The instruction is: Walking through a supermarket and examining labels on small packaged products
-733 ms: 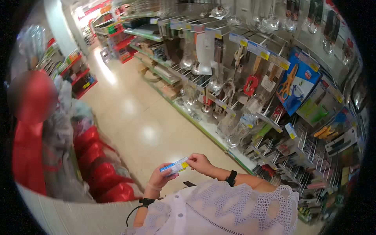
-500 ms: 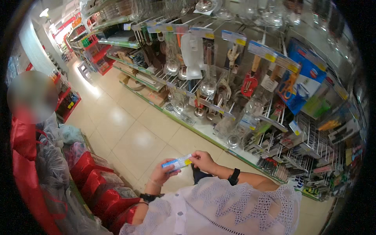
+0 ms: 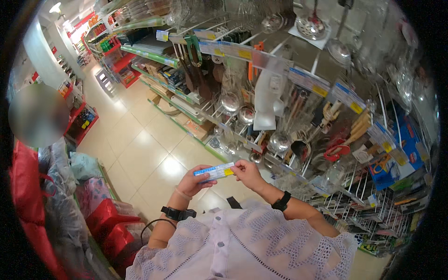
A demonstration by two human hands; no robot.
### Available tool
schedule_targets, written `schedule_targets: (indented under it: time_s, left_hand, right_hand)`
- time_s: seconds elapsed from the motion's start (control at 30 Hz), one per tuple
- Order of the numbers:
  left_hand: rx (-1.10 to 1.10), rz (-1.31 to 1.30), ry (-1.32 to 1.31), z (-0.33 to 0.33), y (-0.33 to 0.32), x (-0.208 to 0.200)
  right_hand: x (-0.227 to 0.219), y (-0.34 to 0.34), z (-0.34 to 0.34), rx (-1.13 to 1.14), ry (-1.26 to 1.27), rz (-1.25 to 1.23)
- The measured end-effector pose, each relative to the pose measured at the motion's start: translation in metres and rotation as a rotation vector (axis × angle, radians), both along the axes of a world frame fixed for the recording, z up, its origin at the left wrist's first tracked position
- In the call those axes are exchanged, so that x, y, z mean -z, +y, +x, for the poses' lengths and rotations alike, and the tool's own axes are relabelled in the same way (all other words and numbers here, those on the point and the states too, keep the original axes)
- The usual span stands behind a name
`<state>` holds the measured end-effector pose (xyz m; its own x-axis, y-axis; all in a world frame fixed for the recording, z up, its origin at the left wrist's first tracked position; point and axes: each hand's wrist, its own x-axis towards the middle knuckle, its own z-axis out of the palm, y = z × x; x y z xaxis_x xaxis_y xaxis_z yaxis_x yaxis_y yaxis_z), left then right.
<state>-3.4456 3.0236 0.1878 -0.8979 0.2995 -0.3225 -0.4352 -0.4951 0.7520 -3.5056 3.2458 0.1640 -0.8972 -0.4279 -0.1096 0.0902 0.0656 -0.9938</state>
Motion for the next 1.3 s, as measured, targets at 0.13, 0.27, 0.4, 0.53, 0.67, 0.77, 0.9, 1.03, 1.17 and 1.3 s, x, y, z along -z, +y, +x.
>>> schedule_targets:
  time_s: [0.13, 0.27, 0.4, 0.53, 0.67, 0.77, 0.9, 1.03, 1.17, 1.3]
  left_hand:
    - [0.125, 0.033, -0.031, -0.059, -0.028, 0.012]
    - [0.267, 0.051, -0.033, -0.108, -0.057, 0.01]
    - [0.402, 0.046, -0.014, -0.145, -0.091, 0.013]
    - [0.523, 0.021, -0.022, -0.167, -0.112, 0.01]
    - [0.707, 0.09, -0.024, -0.169, -0.114, 0.014]
    - [0.804, 0.134, -0.033, -0.167, -0.11, 0.004]
    - [0.905, 0.191, 0.01, -0.165, -0.102, 0.004]
    - [0.878, 0.228, -0.026, -0.169, -0.105, 0.013]
    - [0.89, 0.196, -0.021, -0.167, -0.107, 0.014]
    - [0.841, 0.177, 0.011, -0.163, -0.107, 0.018]
  right_hand:
    - [-0.002, -0.023, -0.035, 0.147, -0.011, 0.038]
    - [-0.002, -0.049, -0.048, 0.3, 0.074, 0.047]
    - [-0.013, -0.077, -0.048, 0.477, 0.028, 0.011]
    - [-0.025, -0.1, -0.036, 0.655, -0.159, -0.262]
    - [-0.042, -0.124, -0.031, 0.826, -0.035, -0.338]
    - [-0.049, -0.137, -0.042, 0.891, 0.013, -0.304]
    - [-0.04, -0.154, -0.055, 0.893, 0.031, -0.295]
    - [-0.046, -0.165, -0.059, 0.862, -0.018, -0.214]
    - [-0.041, -0.168, -0.058, 0.85, -0.034, -0.13]
    - [-0.041, -0.169, -0.06, 0.88, -0.049, -0.149]
